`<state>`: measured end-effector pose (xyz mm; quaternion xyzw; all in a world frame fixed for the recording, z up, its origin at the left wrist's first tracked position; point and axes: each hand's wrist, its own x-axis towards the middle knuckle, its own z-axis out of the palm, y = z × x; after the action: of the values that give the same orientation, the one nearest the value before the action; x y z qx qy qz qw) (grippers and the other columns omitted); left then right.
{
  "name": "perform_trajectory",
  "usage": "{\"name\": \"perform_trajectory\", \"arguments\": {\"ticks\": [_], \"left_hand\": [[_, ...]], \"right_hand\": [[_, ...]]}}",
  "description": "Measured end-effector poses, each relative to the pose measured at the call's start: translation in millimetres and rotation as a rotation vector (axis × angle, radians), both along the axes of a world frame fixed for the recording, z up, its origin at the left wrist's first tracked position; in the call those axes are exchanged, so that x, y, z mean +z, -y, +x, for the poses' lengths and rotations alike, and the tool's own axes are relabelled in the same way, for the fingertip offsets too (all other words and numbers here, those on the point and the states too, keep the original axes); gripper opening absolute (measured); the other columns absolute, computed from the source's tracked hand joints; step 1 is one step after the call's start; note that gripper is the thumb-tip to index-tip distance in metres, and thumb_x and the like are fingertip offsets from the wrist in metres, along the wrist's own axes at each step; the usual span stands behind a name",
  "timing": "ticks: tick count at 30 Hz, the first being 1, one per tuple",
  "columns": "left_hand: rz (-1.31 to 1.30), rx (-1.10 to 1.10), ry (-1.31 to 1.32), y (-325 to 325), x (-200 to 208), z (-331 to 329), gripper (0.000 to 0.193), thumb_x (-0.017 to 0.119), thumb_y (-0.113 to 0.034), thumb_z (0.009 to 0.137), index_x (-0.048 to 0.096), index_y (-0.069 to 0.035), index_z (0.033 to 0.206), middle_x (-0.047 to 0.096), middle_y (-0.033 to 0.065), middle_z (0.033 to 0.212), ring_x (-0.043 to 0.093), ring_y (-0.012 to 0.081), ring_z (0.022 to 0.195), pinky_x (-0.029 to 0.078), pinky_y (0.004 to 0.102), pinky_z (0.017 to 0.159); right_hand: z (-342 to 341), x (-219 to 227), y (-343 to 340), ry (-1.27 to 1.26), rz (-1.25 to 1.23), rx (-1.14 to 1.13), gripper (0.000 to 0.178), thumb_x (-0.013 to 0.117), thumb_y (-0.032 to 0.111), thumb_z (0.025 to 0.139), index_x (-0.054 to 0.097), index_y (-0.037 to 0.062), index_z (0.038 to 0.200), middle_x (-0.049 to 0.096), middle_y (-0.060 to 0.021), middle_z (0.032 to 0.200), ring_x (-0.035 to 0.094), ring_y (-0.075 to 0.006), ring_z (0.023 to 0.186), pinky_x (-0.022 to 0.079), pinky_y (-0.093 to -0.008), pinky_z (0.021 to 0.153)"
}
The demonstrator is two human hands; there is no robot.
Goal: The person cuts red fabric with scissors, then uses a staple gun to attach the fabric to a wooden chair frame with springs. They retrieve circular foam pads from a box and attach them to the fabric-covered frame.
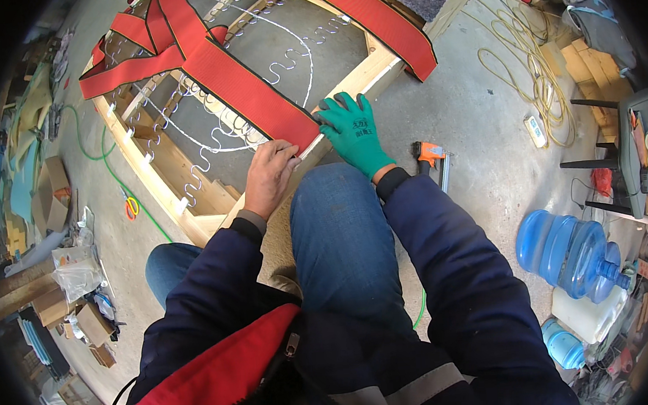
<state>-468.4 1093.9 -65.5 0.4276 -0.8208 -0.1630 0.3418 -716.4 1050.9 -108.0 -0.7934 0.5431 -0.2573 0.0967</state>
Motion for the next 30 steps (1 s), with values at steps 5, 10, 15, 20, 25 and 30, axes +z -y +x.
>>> {"name": "perform_trajectory", "arguments": {"ticks": [5, 10, 15, 20, 25, 30], "left_hand": [[-0.042, -0.052, 0.075, 8, 1, 2, 0.015, 0.079, -0.005, 0.091, 0.072, -0.004, 0.104, 0.065, 0.0104, 0.103, 0.065, 0.0326, 0.100, 0.052, 0.0447, 0.086], [-0.117, -0.033, 0.309, 10, 5, -9, 0.013, 0.076, -0.008, 0.090, 0.068, -0.009, 0.100, 0.058, 0.0092, 0.098, 0.060, 0.0297, 0.094, 0.046, 0.0434, 0.083], [-0.098, -0.025, 0.350, 7, 12, -12, 0.016, 0.075, -0.010, 0.090, 0.070, -0.011, 0.106, 0.056, 0.0069, 0.098, 0.059, 0.0280, 0.097, 0.045, 0.0426, 0.086], [-0.110, -0.035, 0.309, 6, 10, -4, 0.026, 0.074, -0.007, 0.090, 0.074, -0.013, 0.116, 0.061, 0.0036, 0.104, 0.060, 0.0258, 0.101, 0.045, 0.0411, 0.088], [-0.127, -0.022, 0.252, 4, 4, -4, 0.033, 0.077, -0.008, 0.089, 0.076, -0.014, 0.121, 0.063, 0.0017, 0.107, 0.060, 0.0250, 0.103, 0.044, 0.0401, 0.089], [-0.107, -0.003, 0.259, 1, 5, -5, 0.030, 0.078, -0.010, 0.088, 0.077, -0.016, 0.118, 0.064, 0.0009, 0.108, 0.059, 0.0254, 0.104, 0.044, 0.0416, 0.088]], "right_hand": [[0, -3, 2, 0.009, -0.032, 0.007, 0.033, 0.070, 0.032, 0.102, 0.076, 0.0222, 0.134, 0.067, -0.0034, 0.148, 0.052, -0.0300, 0.147, 0.028, -0.0583, 0.126], [-5, -4, 0, 0.036, -0.054, 0.038, 0.037, 0.073, 0.033, 0.100, 0.076, 0.0218, 0.135, 0.067, -0.0011, 0.149, 0.052, -0.0293, 0.146, 0.027, -0.0557, 0.126], [-8, 4, 1, 0.022, -0.042, 0.081, 0.039, 0.072, 0.033, 0.101, 0.074, 0.0195, 0.138, 0.066, -0.0031, 0.151, 0.053, -0.0314, 0.146, 0.029, -0.0555, 0.126], [-36, -11, -34, 0.345, -0.008, -0.180, 0.044, 0.074, 0.021, 0.101, 0.068, 0.0102, 0.143, 0.066, -0.0116, 0.149, 0.059, -0.0364, 0.139, 0.042, -0.0496, 0.120], [-115, -96, -150, 0.300, 0.175, -0.857, 0.060, 0.076, 0.018, 0.097, 0.057, -0.0021, 0.150, 0.066, -0.0261, 0.142, 0.065, -0.0413, 0.130, 0.051, -0.0494, 0.112], [-154, -175, -196, -0.030, 0.422, -0.911, 0.070, 0.076, 0.024, 0.094, 0.053, -0.0004, 0.155, 0.071, -0.0260, 0.132, 0.072, -0.0407, 0.116, 0.056, -0.0515, 0.098]]}}
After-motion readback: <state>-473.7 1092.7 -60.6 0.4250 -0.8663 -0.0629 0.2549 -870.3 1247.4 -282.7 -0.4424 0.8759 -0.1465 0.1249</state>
